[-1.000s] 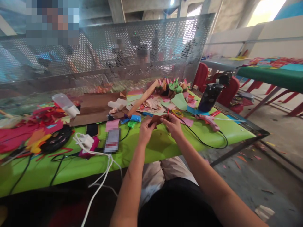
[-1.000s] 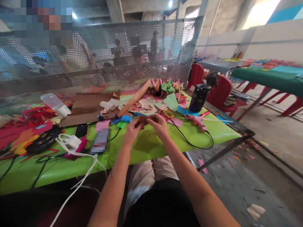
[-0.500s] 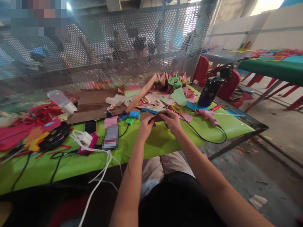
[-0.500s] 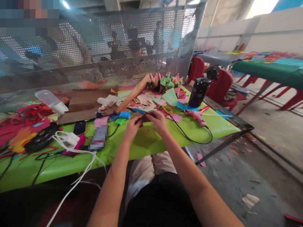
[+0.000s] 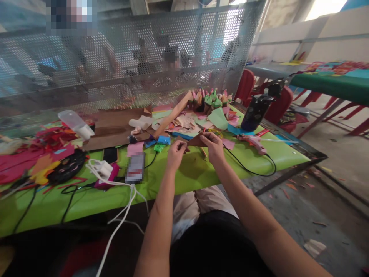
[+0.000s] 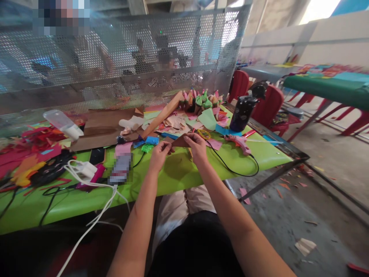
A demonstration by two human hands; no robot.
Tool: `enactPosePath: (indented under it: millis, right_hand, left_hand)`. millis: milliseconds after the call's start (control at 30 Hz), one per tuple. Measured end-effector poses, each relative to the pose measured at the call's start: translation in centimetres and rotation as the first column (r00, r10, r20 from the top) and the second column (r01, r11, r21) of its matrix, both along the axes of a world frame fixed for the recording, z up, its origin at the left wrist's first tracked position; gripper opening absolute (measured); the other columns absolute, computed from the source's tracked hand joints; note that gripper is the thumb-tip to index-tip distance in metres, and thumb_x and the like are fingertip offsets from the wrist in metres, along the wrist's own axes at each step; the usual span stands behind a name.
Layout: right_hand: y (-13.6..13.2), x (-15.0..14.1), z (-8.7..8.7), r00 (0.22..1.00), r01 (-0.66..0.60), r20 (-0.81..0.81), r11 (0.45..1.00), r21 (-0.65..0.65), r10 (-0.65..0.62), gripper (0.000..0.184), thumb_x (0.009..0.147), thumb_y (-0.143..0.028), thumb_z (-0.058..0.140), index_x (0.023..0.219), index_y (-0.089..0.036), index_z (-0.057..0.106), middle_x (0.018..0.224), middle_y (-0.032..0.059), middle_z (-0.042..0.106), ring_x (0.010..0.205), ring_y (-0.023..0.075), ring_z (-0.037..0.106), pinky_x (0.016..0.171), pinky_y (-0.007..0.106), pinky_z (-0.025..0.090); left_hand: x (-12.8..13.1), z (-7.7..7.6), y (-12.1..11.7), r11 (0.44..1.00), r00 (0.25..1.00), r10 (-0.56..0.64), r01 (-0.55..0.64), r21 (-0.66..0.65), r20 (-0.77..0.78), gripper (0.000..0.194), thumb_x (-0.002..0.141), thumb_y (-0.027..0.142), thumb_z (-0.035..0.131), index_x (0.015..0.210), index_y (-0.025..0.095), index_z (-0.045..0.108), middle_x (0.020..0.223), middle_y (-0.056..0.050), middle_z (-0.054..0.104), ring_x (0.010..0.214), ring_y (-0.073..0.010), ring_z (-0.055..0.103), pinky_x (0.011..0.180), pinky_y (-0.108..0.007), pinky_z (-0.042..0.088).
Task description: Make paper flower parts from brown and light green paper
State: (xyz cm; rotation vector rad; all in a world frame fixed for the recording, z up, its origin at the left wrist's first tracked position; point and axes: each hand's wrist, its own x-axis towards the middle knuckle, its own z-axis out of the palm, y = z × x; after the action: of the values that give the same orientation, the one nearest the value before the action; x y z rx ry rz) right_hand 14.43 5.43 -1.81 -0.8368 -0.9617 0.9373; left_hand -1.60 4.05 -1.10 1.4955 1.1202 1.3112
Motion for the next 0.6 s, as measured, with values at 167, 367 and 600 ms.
enactPosePath:
  millis: [167,367,600]
  right_hand:
    - [0.0,0.17,-0.08,0.999,0.016,0.04,1.0,0.0,-0.016,0.031,0.067,-0.05,0.077,0.079,-0.023,0.067,0.077,0.0009,0.069,0.073,0.0188,0.061,0.072,0.033,0.051]
    - [0.2,0.45,-0.29,0.998,0.044,0.041,0.999,0.003,-0.044,0.03,0.067,-0.048,0.076,0.08,-0.023,0.068,0.077,0.0006,0.068,0.072,0.0179,0.06,0.071,0.031,0.049]
    - [0.22,0.45,-0.21,0.998,0.063,0.015,0.998,0.008,-0.063,0.028,0.066,-0.046,0.076,0.078,-0.023,0.068,0.075,-0.0007,0.066,0.07,0.0165,0.057,0.069,0.03,0.047]
  left_hand:
    - [-0.14,-0.12,0.08,0.999,0.999,0.046,-0.046,0.02,0.003,0.016,0.083,0.035,0.067,0.083,0.02,0.06,0.07,0.001,0.066,0.068,-0.014,0.063,0.066,-0.025,0.05]
    - [-0.18,-0.2,0.23,0.999,0.999,0.046,-0.046,-0.002,0.017,0.012,0.086,0.032,0.062,0.082,0.02,0.06,0.071,0.001,0.063,0.068,-0.0136,0.061,0.066,-0.024,0.049]
    - [-0.15,-0.04,0.07,0.996,0.996,0.087,-0.087,0.01,0.019,0.016,0.09,0.036,0.059,0.086,0.02,0.06,0.078,-0.001,0.066,0.072,-0.0142,0.062,0.067,-0.024,0.049]
